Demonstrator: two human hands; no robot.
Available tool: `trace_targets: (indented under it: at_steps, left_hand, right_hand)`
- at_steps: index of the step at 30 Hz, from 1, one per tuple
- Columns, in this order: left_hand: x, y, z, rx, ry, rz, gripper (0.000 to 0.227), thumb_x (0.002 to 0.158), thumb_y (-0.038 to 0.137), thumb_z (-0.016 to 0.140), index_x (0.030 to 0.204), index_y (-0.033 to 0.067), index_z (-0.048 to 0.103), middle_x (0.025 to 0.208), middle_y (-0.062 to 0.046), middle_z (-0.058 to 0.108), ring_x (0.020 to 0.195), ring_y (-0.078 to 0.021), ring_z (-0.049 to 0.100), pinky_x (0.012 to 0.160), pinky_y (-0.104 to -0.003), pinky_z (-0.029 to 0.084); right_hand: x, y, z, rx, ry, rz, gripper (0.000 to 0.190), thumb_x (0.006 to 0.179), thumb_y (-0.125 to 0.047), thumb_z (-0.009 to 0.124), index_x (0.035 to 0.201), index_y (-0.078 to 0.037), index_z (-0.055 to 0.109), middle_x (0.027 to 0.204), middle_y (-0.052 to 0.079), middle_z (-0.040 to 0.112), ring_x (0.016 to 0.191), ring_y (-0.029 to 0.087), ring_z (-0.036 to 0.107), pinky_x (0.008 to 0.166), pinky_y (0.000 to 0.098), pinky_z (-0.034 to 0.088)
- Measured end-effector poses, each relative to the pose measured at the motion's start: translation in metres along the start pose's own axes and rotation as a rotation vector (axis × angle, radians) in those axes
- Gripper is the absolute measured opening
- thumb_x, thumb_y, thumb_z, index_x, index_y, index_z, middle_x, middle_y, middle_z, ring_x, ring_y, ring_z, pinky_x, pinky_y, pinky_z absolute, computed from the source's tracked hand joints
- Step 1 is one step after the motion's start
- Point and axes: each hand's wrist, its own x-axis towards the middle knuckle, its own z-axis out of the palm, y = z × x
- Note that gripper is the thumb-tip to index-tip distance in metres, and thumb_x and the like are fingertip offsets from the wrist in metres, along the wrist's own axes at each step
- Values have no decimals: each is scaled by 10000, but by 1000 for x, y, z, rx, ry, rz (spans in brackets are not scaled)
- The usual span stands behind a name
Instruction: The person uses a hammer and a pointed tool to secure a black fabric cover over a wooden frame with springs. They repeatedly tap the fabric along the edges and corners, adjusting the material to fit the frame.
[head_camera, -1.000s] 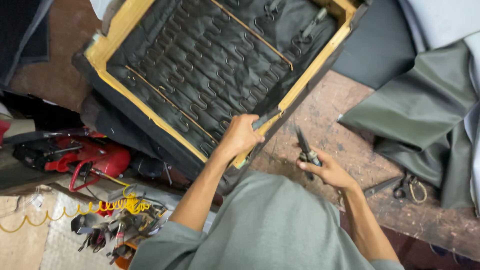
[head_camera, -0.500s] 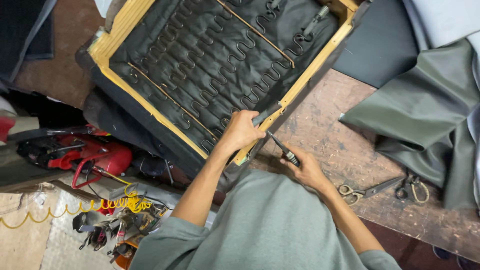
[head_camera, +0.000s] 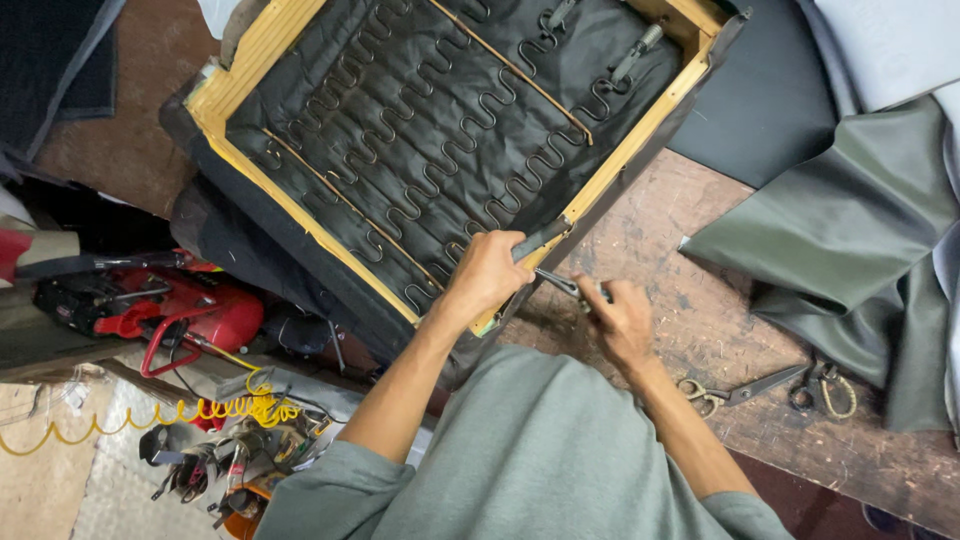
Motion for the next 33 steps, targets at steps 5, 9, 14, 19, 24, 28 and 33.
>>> trace_targets:
  at_steps: [5,9,14,19,24,28,33]
  left_hand:
    - [-6,6,-5,50,-64,11,276,727,107,783,964,-2,691,812,-269,681,849,-448,684,708,-470,539]
    - [-10,7,-5,82,-80,55,147,776,75,727,879,-5,658,779,-263,674,824,-456,676,687,-495,530]
    - [-14,4,4,94,-16,105,116,798,63,701,900,19,664,768,-257,672,811,-462,668,681,-522,525]
    - [-9,1,3,76,-20,76,99,803,64,714,875,17,664,757,-252,675,811,-461,664,687,-526,514]
    - [-2,-9,-2,-1,-67,39,179,740,64,756,879,1,661,774,-247,670,811,-433,693,669,-465,540]
    - [4,-8,-7,-24,-119,32,271,670,77,805,873,-11,649,767,-235,679,807,-406,715,658,-441,541]
    - [-1,-5,-9,6,-88,26,310,673,76,821,913,-21,651,782,-248,674,825,-412,710,654,-439,539]
  right_hand:
    - [1,-1,1,320,-11,7,573,765,1,675,1325,-118,674,963,108,671,877,271,632,764,404,508]
    - [-5,-4,6,958,-247,57,464,921,-95,775,1361,-67,630,1129,95,701,988,212,617,833,352,489]
    - [-5,21,-4,1878,-926,687,446,947,-104,738,1377,-66,624,730,3,548,616,123,521,578,305,450]
    - [9,33,-4,1889,-1043,588,467,972,-104,726,1409,-43,572,769,-5,571,634,127,549,611,307,484]
    - [3,11,18,1475,-697,377,550,939,-151,715,1452,-39,555,888,30,655,778,145,641,737,322,550]
    - [11,-3,20,1483,-678,329,453,984,-182,709,1405,-56,599,933,63,703,845,163,651,796,324,532]
    - [11,-24,-7,511,-529,490,276,950,-214,702,1219,-149,716,869,121,701,739,253,664,754,344,549]
